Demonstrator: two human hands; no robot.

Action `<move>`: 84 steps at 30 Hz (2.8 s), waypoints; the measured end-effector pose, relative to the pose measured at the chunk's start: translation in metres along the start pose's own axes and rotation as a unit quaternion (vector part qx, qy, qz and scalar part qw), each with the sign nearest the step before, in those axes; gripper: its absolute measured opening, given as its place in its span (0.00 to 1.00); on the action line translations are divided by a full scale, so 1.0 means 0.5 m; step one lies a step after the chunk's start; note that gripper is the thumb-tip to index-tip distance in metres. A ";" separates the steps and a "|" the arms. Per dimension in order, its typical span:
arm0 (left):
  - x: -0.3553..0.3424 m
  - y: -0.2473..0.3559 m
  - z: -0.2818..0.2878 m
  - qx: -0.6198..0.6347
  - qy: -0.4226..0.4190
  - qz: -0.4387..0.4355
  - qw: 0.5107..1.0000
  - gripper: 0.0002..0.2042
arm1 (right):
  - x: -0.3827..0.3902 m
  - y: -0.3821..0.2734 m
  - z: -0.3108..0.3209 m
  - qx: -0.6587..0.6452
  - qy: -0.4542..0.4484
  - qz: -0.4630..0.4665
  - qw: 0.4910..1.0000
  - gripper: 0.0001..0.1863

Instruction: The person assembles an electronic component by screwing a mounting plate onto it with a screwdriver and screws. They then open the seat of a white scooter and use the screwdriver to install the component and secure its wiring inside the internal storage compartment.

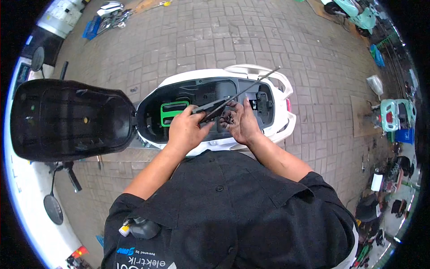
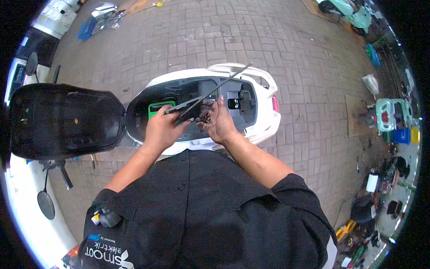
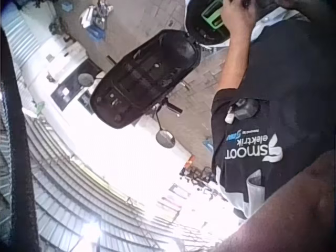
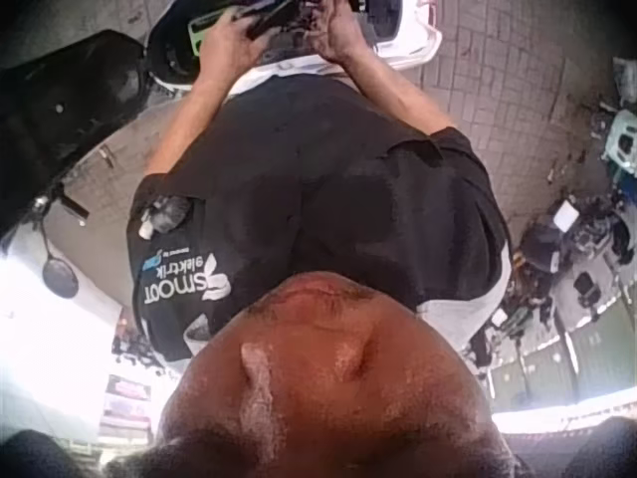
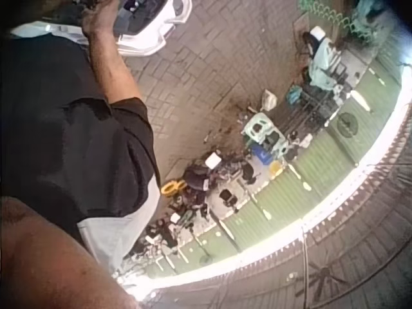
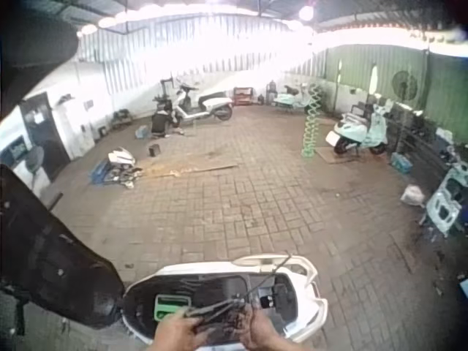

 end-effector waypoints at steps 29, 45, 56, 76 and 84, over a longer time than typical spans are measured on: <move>0.023 0.167 -0.110 -0.047 0.026 -0.109 0.993 0.12 | 0.082 -0.051 0.063 -0.110 -0.163 0.002 0.980 0.34; 0.055 0.152 -0.103 0.079 0.107 -0.049 0.990 0.12 | 0.118 -0.046 0.071 -0.022 -0.057 -0.095 0.994 0.30; 0.057 0.109 -0.135 0.119 0.067 0.020 0.990 0.14 | 0.156 -0.113 0.106 0.586 -0.001 0.252 0.770 0.31; 0.066 0.043 -0.181 0.166 0.040 0.097 0.981 0.14 | 0.133 -0.068 0.013 0.748 -0.156 0.443 0.469 0.12; 0.083 0.027 -0.176 0.145 0.038 0.105 0.983 0.16 | 0.112 -0.038 0.013 0.761 -0.174 0.405 0.476 0.11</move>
Point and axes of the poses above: each hand's wrist, its own x-axis away from the middle knuckle, its own z-axis out of the back of the hand, y = z × x, the point moved 6 cm from there along -x, towards the middle knuckle
